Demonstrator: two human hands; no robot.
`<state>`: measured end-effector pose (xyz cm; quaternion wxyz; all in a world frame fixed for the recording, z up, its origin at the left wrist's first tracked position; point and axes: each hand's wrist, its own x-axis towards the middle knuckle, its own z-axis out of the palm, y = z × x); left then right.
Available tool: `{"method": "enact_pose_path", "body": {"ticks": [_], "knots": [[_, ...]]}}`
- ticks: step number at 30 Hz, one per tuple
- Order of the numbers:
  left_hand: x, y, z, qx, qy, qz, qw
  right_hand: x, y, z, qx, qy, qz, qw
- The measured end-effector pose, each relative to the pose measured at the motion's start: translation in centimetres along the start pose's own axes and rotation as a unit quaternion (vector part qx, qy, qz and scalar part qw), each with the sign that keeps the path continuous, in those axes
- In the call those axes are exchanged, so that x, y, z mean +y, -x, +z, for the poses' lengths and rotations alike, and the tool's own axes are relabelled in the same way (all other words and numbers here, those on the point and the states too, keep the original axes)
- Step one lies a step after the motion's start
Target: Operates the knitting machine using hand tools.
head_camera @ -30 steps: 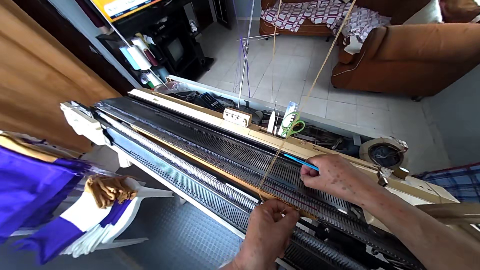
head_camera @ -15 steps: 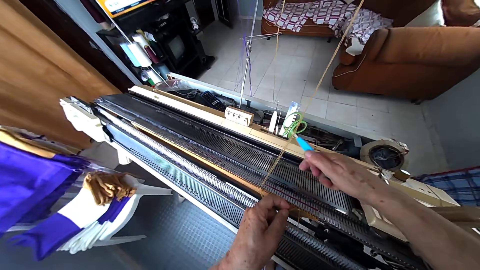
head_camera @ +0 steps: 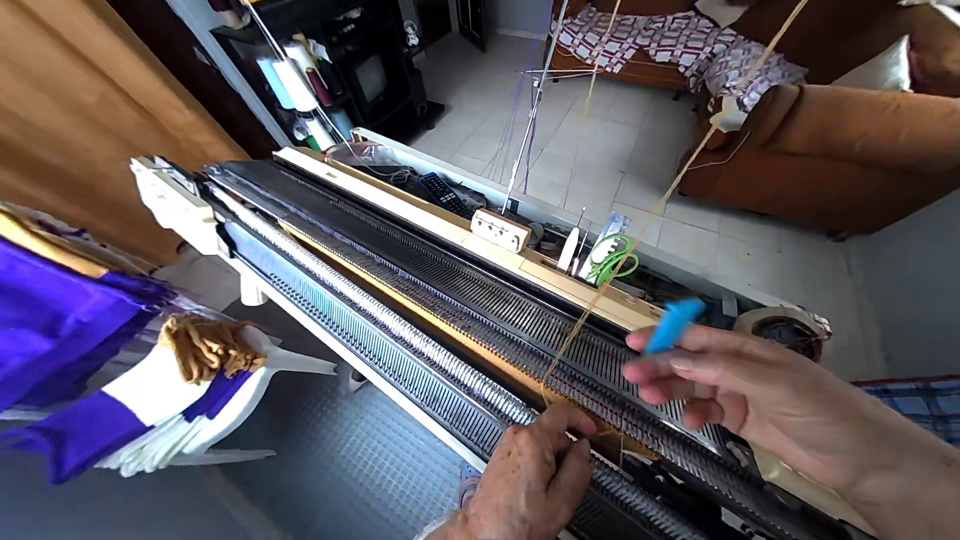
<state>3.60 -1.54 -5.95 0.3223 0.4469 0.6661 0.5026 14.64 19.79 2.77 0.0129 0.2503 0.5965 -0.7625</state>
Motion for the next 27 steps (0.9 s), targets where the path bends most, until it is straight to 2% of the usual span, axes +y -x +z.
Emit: {"method": "enact_pose_path", "body": {"ticks": [4,8,12,17,21,27], "knots": [[0.2,-0.1,0.0,-0.007,0.004,-0.022,1.000,1.5,0.5,1.1,0.190,0.129,-0.058,0.972],[0.5,-0.5,-0.6,-0.078,0.090,-0.095,0.988,2.6,0.9,2.6,0.274,0.139,-0.097,0.947],[0.3,-0.5,-0.1,-0.076,0.140,-0.118,0.980,3.8,0.6,3.9,0.347,0.214,-0.130,0.904],[-0.1,-0.1,0.3,-0.056,0.176,-0.054,0.981,4.9,0.2,5.6,0.382,0.262,-0.127,0.877],[-0.6,0.2,0.4,-0.035,0.137,0.022,0.990,5.1,-0.2,6.0,0.401,0.253,-0.122,0.872],[-0.3,0.3,0.3,-0.047,0.133,0.006,0.990,5.5,-0.3,6.3,0.401,0.231,-0.109,0.880]]}}
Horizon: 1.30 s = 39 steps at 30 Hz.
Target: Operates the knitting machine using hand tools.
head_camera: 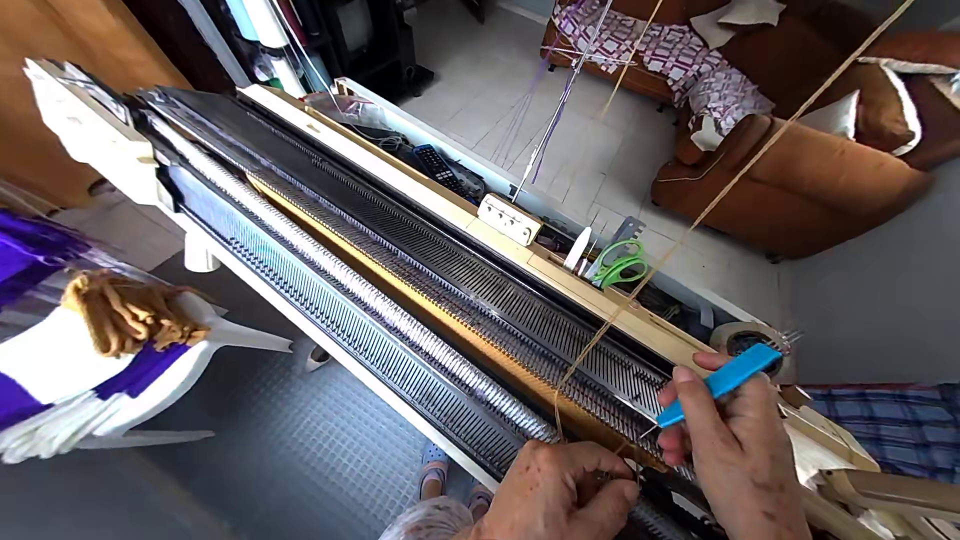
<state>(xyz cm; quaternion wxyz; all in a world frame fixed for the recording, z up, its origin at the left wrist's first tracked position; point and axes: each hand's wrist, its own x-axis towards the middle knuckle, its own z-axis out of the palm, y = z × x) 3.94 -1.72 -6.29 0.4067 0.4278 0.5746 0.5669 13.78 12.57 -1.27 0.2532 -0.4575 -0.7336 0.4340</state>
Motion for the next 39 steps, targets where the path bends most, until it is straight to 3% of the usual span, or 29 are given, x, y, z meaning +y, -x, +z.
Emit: {"method": "enact_pose_path", "body": {"ticks": [17,29,39], "knots": [[0.1,0.0,0.8,0.003,-0.005,0.019,1.000,0.4,0.0,0.4,-0.004,-0.027,-0.006,1.000],[0.1,-0.1,1.1,0.018,-0.026,0.014,0.999,0.4,-1.3,0.1,-0.064,-0.079,0.115,0.988],[0.4,-0.7,1.3,0.035,-0.052,-0.013,0.998,0.6,-1.2,0.2,-0.059,-0.078,0.106,0.989]]}}
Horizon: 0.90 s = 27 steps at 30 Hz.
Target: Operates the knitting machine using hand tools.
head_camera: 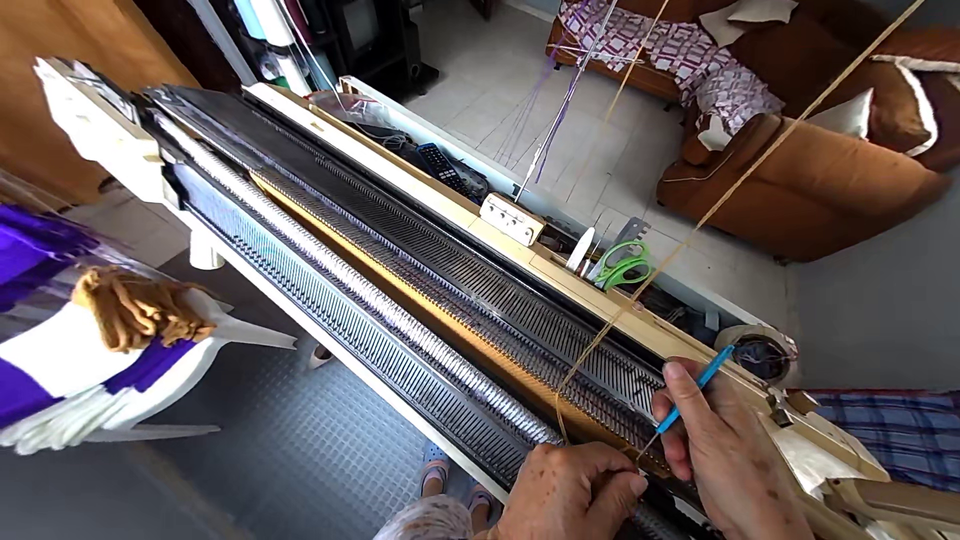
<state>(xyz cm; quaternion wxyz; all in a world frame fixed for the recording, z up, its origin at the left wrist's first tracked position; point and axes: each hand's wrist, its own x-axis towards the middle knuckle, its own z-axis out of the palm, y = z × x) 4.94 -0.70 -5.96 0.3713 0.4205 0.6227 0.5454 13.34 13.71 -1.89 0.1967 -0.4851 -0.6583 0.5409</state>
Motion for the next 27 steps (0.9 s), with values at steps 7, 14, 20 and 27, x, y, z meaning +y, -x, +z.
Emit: {"method": "enact_pose_path", "body": {"ticks": [7,14,20,27], "knots": [[0.5,-0.4,0.1,-0.002,-0.029,-0.031,0.999,0.5,0.3,0.0,0.012,0.032,-0.061,0.998],[0.0,-0.6,0.4,0.010,-0.029,-0.011,0.999,0.6,0.6,0.1,0.034,0.027,-0.093,0.995],[0.2,-0.7,0.4,0.002,-0.020,-0.032,0.999,0.6,0.5,-0.4,0.094,0.019,-0.172,0.980],[0.2,-0.6,-0.2,-0.038,-0.003,-0.051,0.998,-1.7,-1.7,-3.9,-0.085,0.304,-0.109,0.943]]}}
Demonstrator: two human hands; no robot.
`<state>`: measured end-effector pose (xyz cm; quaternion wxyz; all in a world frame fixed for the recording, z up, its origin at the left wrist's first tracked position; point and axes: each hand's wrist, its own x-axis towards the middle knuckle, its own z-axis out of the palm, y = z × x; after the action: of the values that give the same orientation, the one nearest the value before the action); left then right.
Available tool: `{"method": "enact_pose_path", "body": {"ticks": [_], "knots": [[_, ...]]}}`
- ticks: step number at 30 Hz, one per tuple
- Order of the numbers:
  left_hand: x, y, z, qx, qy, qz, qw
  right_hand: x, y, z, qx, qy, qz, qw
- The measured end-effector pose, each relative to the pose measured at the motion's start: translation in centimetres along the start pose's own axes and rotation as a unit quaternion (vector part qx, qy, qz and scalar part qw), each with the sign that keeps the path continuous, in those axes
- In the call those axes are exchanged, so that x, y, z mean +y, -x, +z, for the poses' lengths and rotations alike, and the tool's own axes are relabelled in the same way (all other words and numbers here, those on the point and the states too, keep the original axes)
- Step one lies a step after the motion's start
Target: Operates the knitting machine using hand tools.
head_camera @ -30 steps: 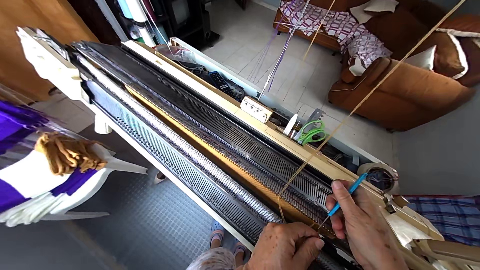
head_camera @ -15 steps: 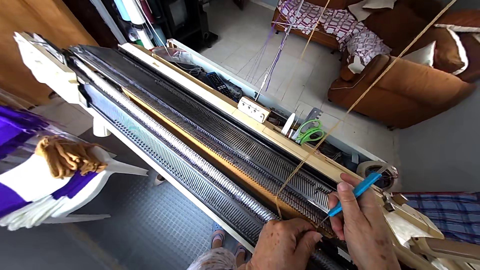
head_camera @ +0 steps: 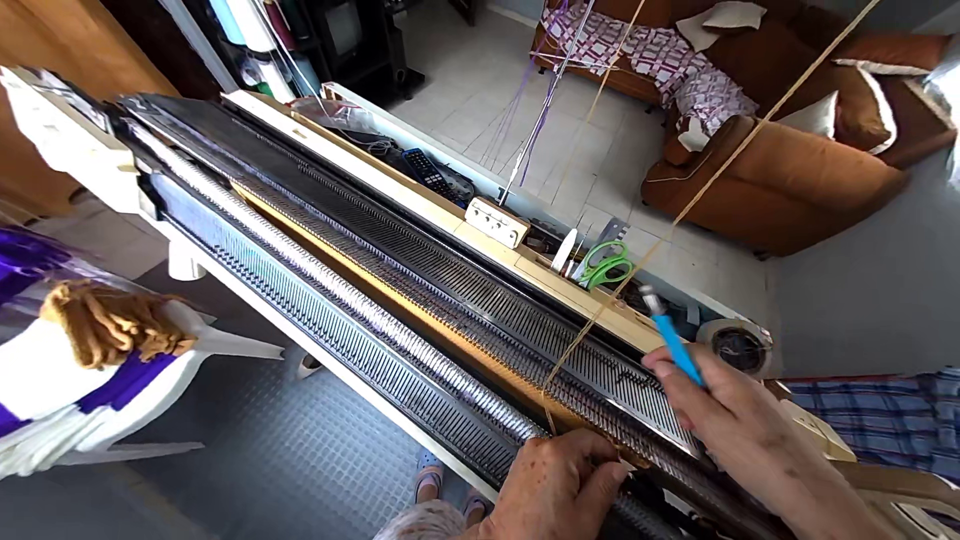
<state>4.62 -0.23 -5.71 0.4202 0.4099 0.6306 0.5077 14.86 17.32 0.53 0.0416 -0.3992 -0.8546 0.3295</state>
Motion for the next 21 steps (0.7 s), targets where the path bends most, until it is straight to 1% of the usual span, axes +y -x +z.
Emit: {"method": "enact_pose_path", "body": {"ticks": [2,3,4,9,13,18,21], "knots": [[-0.1,0.3,-0.2,0.003,-0.001,0.012,1.000,-0.2,-1.6,-0.2,-0.089,0.081,0.027,0.992],[-0.1,0.5,-0.3,0.008,-0.001,0.014,1.000,-0.3,-2.4,-0.1,-0.123,0.109,0.045,0.985],[-0.1,0.7,-0.4,0.011,0.000,0.014,1.000,-0.3,-2.9,0.1,-0.137,0.123,0.053,0.982],[-0.3,0.9,-0.7,0.021,0.019,-0.014,0.999,0.4,-3.6,0.6,-0.108,0.115,0.039,0.987],[-0.3,0.7,-1.0,0.013,-0.016,-0.043,0.999,0.7,-3.6,0.8,-0.085,0.115,0.032,0.989],[-0.5,0.7,-0.9,0.017,-0.049,-0.014,0.999,1.1,-3.6,1.0,-0.063,0.109,0.020,0.992],[-0.6,0.7,-1.0,0.011,-0.030,-0.014,0.999,1.3,-3.6,1.1,-0.052,0.120,0.014,0.991]]}}
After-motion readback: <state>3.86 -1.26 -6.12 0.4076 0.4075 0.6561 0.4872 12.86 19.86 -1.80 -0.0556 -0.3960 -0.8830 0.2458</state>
